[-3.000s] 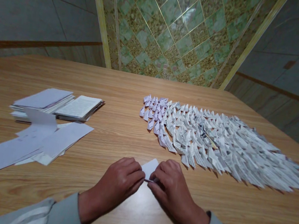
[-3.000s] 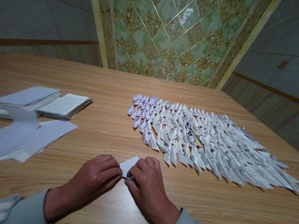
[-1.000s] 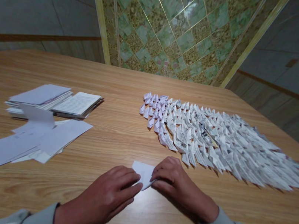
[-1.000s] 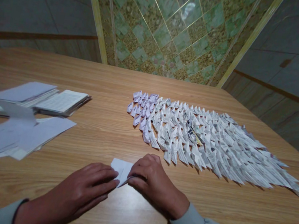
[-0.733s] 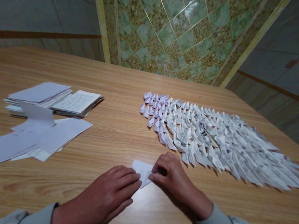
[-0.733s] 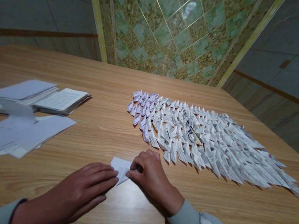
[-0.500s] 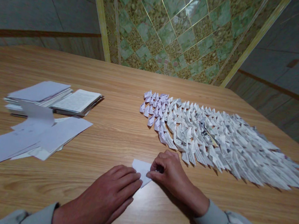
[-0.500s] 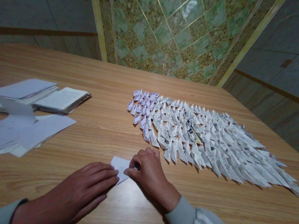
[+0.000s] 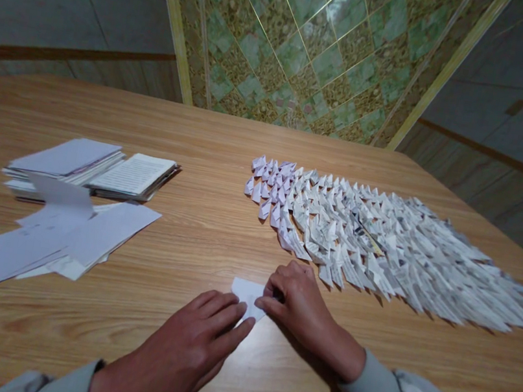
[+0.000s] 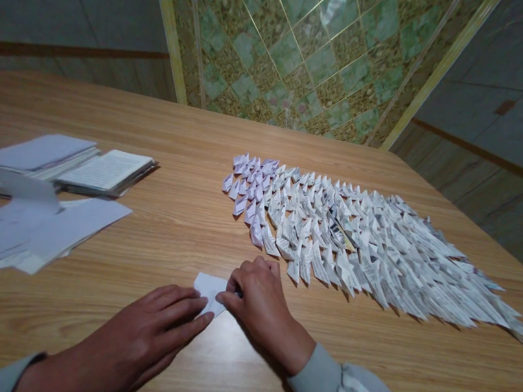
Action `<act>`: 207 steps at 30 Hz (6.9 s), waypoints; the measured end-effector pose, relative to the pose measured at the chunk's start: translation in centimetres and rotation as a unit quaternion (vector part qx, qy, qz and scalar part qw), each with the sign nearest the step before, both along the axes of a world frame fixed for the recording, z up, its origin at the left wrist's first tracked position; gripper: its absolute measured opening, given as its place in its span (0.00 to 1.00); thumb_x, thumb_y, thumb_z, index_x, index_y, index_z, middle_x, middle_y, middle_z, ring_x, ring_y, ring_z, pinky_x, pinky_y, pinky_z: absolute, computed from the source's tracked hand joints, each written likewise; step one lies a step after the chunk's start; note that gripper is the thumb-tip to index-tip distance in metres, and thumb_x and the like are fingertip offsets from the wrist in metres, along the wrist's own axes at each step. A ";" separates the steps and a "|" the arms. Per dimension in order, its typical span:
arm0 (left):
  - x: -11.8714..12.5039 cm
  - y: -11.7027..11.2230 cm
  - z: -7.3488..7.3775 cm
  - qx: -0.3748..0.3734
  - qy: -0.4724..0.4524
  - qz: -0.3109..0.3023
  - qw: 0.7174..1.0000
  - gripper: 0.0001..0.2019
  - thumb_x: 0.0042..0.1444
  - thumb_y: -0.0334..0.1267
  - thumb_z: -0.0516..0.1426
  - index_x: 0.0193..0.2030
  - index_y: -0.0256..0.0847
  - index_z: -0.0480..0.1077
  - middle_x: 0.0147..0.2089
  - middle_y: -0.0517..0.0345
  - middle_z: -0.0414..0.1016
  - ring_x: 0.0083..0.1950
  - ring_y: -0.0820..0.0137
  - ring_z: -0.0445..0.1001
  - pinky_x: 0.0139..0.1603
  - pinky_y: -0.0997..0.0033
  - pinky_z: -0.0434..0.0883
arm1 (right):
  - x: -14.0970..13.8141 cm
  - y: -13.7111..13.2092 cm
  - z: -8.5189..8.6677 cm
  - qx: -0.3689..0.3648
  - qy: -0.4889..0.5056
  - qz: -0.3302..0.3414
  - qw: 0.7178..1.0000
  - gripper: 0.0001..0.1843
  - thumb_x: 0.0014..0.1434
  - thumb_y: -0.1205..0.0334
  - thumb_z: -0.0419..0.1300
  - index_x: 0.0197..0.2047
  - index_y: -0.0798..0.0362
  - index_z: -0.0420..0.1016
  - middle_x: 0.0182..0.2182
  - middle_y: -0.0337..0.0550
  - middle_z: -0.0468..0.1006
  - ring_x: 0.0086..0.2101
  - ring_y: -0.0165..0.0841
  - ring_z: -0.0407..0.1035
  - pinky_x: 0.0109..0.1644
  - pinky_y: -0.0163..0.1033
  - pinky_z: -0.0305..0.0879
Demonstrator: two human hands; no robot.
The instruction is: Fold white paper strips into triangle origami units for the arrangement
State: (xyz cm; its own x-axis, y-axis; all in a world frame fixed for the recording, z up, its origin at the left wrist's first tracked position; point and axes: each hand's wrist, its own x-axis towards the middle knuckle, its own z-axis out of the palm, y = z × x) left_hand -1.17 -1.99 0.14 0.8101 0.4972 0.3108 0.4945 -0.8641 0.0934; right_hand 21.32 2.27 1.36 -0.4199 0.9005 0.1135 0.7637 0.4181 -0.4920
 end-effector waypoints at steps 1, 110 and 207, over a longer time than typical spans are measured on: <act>0.0 0.0 0.0 0.003 -0.001 0.000 1.000 0.21 0.61 0.23 0.52 0.61 0.34 0.69 0.53 0.43 0.77 0.53 0.53 0.71 0.52 0.49 0.72 | 0.0 0.0 0.0 0.002 -0.003 0.001 1.000 0.11 0.54 0.61 0.75 0.30 0.53 0.78 0.30 0.38 0.78 0.39 0.36 0.67 0.45 0.41 0.51; 2.2 -1.3 -0.1 -0.073 -0.014 0.048 0.996 0.22 0.60 0.35 0.63 0.61 0.39 0.67 0.57 0.48 0.76 0.55 0.52 0.70 0.55 0.48 0.68 | -0.8 -1.5 1.1 -0.013 0.003 -0.037 0.999 0.08 0.57 0.74 0.66 0.38 0.53 0.75 0.37 0.40 0.77 0.42 0.37 0.67 0.50 0.44 0.51; 1.7 3.5 2.0 -0.245 -0.099 0.205 0.942 0.04 0.59 0.37 0.63 0.38 0.41 0.74 0.43 0.51 0.73 0.46 0.56 0.69 0.47 0.55 0.68 | 1.1 -2.1 1.3 -0.020 -0.081 -0.052 0.995 0.08 0.60 0.68 0.68 0.43 0.54 0.76 0.41 0.45 0.76 0.44 0.41 0.67 0.46 0.43 0.60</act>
